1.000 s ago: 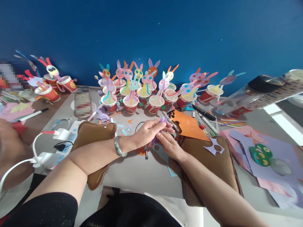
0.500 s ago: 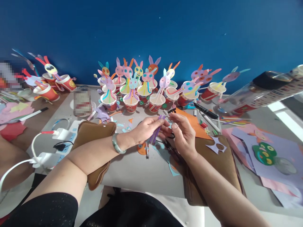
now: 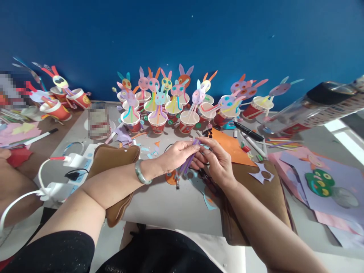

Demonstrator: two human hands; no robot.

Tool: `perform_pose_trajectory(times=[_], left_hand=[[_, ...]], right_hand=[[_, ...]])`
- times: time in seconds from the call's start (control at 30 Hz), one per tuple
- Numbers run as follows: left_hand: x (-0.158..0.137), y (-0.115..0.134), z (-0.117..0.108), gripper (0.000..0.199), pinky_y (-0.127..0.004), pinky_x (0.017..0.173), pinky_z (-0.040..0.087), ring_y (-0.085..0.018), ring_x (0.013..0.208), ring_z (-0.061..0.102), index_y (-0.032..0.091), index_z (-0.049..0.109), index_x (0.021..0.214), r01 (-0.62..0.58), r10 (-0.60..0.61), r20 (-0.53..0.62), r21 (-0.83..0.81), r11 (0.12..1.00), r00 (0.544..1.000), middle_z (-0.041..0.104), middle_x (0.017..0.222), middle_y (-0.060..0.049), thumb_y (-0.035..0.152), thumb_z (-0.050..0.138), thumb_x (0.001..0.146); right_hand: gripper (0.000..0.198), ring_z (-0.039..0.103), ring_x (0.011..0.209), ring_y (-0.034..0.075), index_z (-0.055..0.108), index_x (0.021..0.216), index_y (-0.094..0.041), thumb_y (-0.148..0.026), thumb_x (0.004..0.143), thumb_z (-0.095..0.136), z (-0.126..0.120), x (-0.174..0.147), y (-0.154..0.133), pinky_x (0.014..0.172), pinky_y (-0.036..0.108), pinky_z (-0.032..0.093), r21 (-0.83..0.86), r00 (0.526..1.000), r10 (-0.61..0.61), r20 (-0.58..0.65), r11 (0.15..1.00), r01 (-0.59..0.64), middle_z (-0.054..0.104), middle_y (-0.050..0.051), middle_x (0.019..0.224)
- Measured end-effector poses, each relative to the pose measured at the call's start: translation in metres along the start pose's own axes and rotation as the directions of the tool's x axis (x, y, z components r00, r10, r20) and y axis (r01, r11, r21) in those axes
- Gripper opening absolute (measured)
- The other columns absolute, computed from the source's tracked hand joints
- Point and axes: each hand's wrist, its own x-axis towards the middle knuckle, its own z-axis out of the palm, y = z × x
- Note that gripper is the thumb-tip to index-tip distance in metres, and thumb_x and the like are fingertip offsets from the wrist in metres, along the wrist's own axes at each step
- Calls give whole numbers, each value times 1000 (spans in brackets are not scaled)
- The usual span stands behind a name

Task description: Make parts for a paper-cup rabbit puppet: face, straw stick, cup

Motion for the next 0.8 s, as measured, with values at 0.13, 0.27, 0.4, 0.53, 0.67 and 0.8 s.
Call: perform_pose_trajectory(times=[0.13, 0.27, 0.4, 0.53, 0.67, 0.8], left_hand=[[-1, 1, 2, 60, -26, 62, 61, -14, 62, 72, 12, 67, 91, 10, -10, 0, 13, 1000, 1000, 75, 74, -6, 68, 81, 74], [-1, 0, 4, 57, -27, 60, 60, -16, 62, 74, 13, 65, 89, 34, -33, -29, 34, 999, 999, 73, 69, -5, 67, 79, 78], [0, -3, 4, 58, -28, 59, 61, -17, 61, 74, 13, 64, 88, 29, -27, -30, 52, 998, 999, 72, 67, -4, 68, 79, 77], [-1, -4, 2, 58, -26, 58, 61, -16, 58, 72, 14, 63, 84, 18, -16, -37, 46, 999, 999, 71, 65, -3, 68, 81, 74], [-2, 1, 0, 48, -24, 58, 61, -13, 58, 71, 13, 66, 88, 5, -1, -75, 51, 999, 997, 72, 70, -2, 58, 80, 81], [0, 7, -2, 34, -22, 59, 59, -12, 58, 71, 12, 68, 93, -32, 39, -135, 54, 998, 990, 73, 70, -3, 45, 71, 93]], right_hand=[[27, 68, 122, 23, 71, 125, -30, -38, 103, 58, 1, -2, 1, 111, 42, 52, 19, 1000, 23, 18, 1000, -23, 73, 6, 126], [26, 68, 121, 22, 68, 123, -29, -41, 102, 60, 2, -3, 3, 110, 42, 52, 43, 997, 59, 40, 997, -61, 72, 6, 126], [28, 69, 118, 23, 67, 122, -27, -44, 101, 59, 2, -3, 2, 106, 42, 53, 17, 995, 90, 47, 996, -91, 73, 7, 122], [29, 69, 112, 22, 66, 121, -26, -46, 101, 59, 2, -4, 1, 102, 42, 54, -7, 991, 124, 56, 992, -124, 72, 8, 119], [39, 68, 110, 23, 62, 130, -26, -51, 100, 60, 6, -8, 1, 95, 42, 56, 33, 989, 142, 52, 989, -143, 70, 10, 122], [38, 68, 98, 20, 61, 120, -25, -53, 95, 69, 10, -7, 2, 85, 37, 56, 127, 988, 148, -35, 982, -143, 70, 7, 111]])
